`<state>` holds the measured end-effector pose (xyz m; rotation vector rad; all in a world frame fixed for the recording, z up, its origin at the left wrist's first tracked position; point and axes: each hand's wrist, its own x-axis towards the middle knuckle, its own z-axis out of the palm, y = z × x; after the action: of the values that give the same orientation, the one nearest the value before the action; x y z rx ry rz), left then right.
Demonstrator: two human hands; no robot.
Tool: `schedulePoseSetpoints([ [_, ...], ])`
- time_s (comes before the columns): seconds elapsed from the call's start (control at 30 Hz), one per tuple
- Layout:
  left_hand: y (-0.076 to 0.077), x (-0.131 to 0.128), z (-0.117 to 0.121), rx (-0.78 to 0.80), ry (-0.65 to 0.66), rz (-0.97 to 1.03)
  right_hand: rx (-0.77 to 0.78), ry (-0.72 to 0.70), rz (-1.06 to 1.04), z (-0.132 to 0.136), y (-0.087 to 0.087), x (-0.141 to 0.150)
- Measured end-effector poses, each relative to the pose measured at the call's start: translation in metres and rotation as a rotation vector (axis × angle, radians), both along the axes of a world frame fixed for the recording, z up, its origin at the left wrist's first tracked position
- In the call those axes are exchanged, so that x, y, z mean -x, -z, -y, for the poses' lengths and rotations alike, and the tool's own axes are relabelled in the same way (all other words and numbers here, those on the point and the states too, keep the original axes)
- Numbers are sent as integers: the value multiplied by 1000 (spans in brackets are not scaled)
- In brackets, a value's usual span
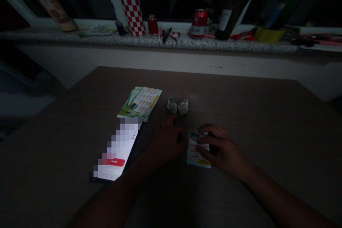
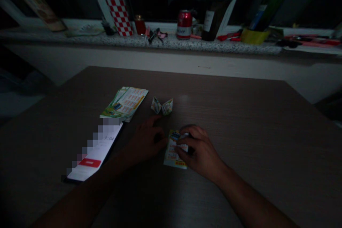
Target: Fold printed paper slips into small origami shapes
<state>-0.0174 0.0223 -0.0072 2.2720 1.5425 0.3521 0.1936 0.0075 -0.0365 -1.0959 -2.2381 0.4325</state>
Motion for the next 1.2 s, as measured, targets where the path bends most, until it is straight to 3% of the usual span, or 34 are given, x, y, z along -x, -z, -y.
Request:
schedulePoseSetpoints([
  [1.2,2,-7,1,27,-82,17,7,2,17,1,0,0],
])
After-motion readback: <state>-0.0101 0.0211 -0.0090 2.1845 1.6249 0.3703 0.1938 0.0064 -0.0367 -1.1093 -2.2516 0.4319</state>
